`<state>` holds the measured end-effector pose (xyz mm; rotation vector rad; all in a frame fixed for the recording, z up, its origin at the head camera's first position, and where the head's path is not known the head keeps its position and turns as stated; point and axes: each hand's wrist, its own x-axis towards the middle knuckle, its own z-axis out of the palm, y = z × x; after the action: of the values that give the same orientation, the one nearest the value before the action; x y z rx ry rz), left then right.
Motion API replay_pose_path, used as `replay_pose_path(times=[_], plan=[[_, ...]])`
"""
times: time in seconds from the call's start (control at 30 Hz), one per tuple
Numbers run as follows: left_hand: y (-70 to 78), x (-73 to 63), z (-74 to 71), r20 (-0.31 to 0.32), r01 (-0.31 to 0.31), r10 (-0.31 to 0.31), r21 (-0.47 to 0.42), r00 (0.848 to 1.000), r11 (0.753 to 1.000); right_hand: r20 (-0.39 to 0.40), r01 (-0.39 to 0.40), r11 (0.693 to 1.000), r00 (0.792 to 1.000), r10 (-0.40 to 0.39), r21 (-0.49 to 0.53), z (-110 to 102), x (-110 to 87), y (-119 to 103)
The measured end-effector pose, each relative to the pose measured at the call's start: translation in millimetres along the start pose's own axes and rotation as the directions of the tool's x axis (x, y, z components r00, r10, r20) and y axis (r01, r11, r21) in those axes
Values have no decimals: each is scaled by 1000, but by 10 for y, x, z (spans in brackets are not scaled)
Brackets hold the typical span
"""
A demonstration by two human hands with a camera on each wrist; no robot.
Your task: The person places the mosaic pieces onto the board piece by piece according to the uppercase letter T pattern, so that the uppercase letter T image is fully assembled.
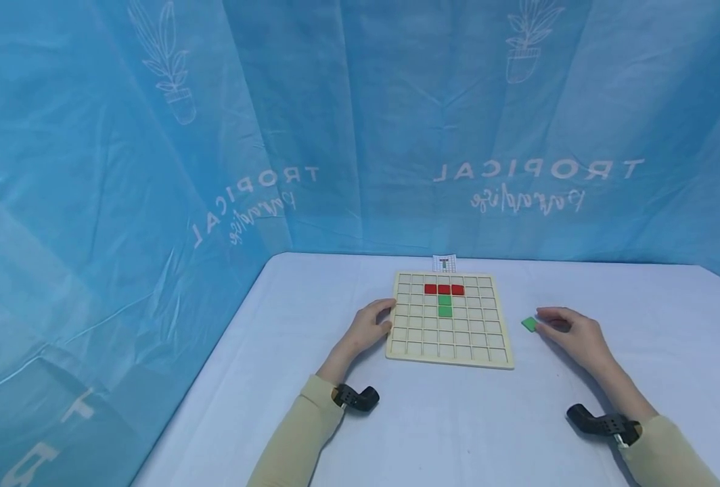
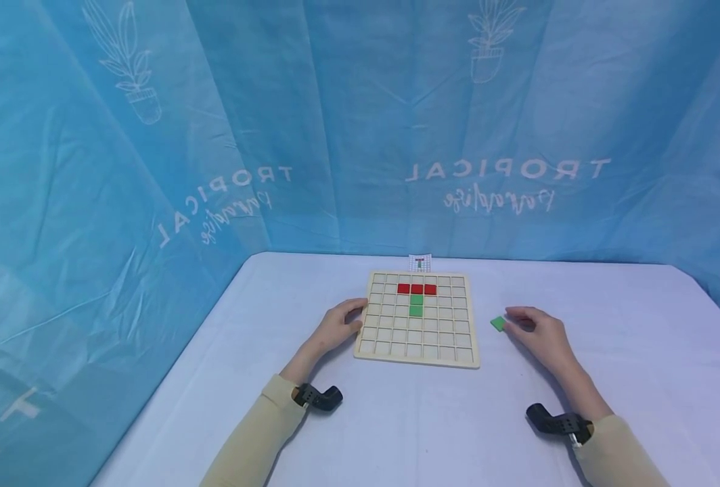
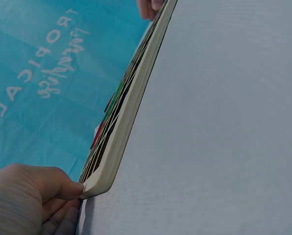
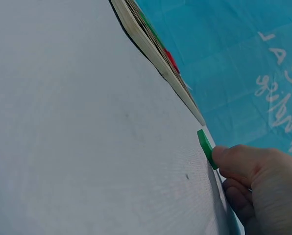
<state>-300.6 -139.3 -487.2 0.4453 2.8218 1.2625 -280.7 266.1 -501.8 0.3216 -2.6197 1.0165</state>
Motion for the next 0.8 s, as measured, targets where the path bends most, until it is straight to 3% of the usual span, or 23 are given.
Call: replay_pose_path(times=[0.8], plan=[[-15, 1, 2, -7, -27, 27, -2, 1000, 1000, 64, 14, 999, 998, -12, -34, 2, 10, -46]])
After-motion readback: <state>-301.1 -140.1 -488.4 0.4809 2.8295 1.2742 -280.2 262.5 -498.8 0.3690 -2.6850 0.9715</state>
